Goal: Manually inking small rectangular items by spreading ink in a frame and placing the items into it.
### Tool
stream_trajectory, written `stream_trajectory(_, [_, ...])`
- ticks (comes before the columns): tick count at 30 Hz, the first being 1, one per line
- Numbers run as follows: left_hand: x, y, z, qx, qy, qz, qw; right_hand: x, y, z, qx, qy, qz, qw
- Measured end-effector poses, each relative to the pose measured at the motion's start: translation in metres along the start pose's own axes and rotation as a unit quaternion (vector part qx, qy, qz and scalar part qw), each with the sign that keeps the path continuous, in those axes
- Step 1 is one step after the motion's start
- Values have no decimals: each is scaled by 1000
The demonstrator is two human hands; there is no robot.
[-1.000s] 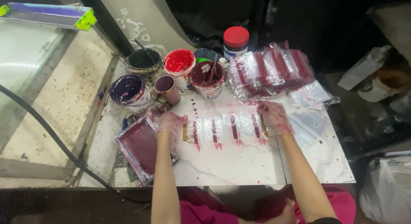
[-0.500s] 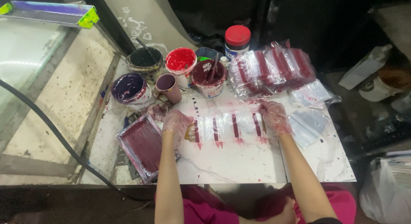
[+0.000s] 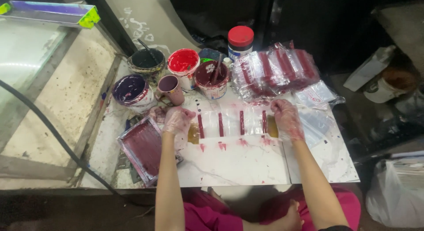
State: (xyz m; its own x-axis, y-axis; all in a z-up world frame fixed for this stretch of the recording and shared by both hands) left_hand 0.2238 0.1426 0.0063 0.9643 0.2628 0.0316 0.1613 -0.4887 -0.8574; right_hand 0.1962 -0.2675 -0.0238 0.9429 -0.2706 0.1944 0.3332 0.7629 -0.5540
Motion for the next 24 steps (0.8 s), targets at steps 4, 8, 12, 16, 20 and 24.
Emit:
stream_trajectory(4, [10,5,-22,-26,18,10,999,27,-46,-1,-9,-45,-56,997])
stream_trajectory(8, [13,-9,-100,-43,95,15,994,66,-101,1,-98,-11,-94,991])
stream_trajectory(12, [36,12,-162,27,211,-102,972,132,-121,-27,-218,-65,-113,967])
stream_trajectory(16, [63,21,-208,138,215,-204,945,209,-122,-48,-278,-77,-146,946])
stream_trajectory(20, [95,43,-231,184,213,-203,938,251,-109,-39,-303,-129,-191,925])
stream_trajectory(24, [109,49,-245,202,185,-173,946,278,-93,-50,-255,-46,-149,954])
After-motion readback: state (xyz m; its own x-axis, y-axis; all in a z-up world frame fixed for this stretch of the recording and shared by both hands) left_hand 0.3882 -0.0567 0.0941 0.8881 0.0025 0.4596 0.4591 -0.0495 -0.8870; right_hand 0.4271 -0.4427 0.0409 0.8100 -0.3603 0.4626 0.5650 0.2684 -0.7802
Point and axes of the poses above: each hand's wrist, its own x-axis towards the middle knuckle, its own y-axis out of the palm, z = x × y, the point moved 9 cm from there along x, towards the middle knuckle, and after that the axes turned 12 degrees about -z, right-handed, at the moved point
